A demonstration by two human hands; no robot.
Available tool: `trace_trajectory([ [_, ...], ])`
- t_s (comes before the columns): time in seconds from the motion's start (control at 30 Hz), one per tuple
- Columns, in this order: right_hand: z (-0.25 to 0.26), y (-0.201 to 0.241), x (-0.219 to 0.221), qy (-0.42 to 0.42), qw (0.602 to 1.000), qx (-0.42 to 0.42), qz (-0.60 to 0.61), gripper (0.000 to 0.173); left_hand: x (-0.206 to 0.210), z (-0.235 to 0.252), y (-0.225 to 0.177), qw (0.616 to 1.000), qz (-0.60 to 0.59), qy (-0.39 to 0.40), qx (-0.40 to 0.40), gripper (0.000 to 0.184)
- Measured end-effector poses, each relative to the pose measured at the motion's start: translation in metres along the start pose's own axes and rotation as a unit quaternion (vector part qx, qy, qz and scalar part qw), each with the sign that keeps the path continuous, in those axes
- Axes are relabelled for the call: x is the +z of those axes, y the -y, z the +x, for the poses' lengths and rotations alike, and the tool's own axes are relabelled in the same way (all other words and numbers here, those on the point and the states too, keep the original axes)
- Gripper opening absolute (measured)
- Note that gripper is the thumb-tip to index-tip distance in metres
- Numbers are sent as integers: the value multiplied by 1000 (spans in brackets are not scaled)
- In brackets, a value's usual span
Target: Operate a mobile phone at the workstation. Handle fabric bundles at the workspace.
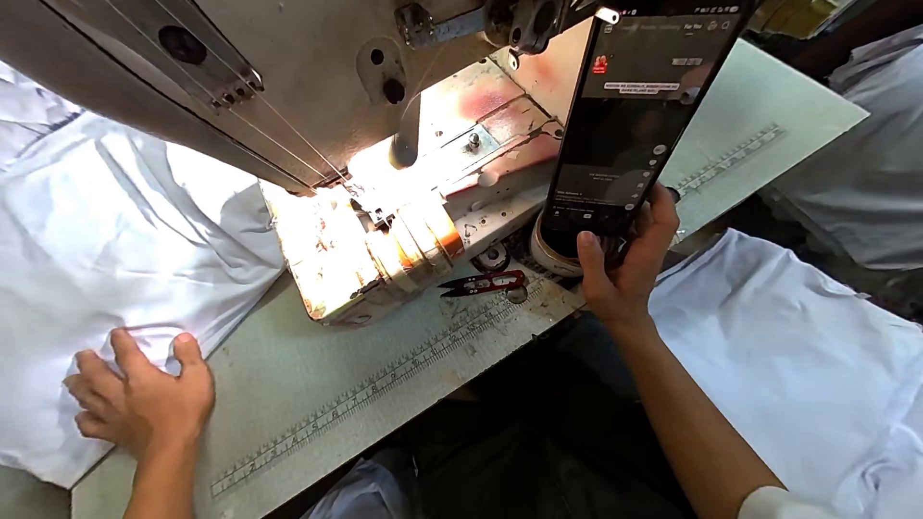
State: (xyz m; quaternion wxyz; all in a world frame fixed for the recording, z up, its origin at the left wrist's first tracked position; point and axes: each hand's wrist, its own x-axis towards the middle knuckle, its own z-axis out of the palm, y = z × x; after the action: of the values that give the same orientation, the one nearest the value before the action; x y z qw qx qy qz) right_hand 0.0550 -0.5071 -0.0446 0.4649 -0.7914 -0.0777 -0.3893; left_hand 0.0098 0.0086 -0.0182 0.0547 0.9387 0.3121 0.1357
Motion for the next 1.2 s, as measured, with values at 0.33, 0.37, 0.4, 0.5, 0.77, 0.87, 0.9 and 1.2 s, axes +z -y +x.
trace_trajectory([
  [0.33, -2, -3, 2, -17, 999, -35, -18, 68, 0, 0, -1, 1000, 1, 1, -6, 78],
  [0.37, -2, -3, 2, -17, 999, -36, -20, 68, 0, 0, -1, 1000, 1, 1, -7, 79],
  [0.4, -3, -3, 2, -17, 999, -35, -20, 69, 0, 0, -1, 1000, 0, 0, -7, 78],
  [0.5, -2, -4, 2, -17, 999, -30, -13, 69, 0, -1, -1, 1000, -4, -3, -4, 78],
  [0.77, -3, -2, 1, -13, 1000, -11, -8, 69, -4, -3, -4, 1000, -14, 4, 1, 78],
  [0.87, -3, -2, 1, -13, 1000, -12, -15, 70, -3, -3, -3, 1000, -11, 2, 0, 78],
  [0.9, -3, -1, 1, -14, 1000, -12, -14, 70, -2, -3, -3, 1000, -10, 1, 0, 78],
  [1.2, -3, -1, 2, -15, 1000, -7, -19, 70, 0, -1, -1, 1000, -6, 0, -6, 78],
])
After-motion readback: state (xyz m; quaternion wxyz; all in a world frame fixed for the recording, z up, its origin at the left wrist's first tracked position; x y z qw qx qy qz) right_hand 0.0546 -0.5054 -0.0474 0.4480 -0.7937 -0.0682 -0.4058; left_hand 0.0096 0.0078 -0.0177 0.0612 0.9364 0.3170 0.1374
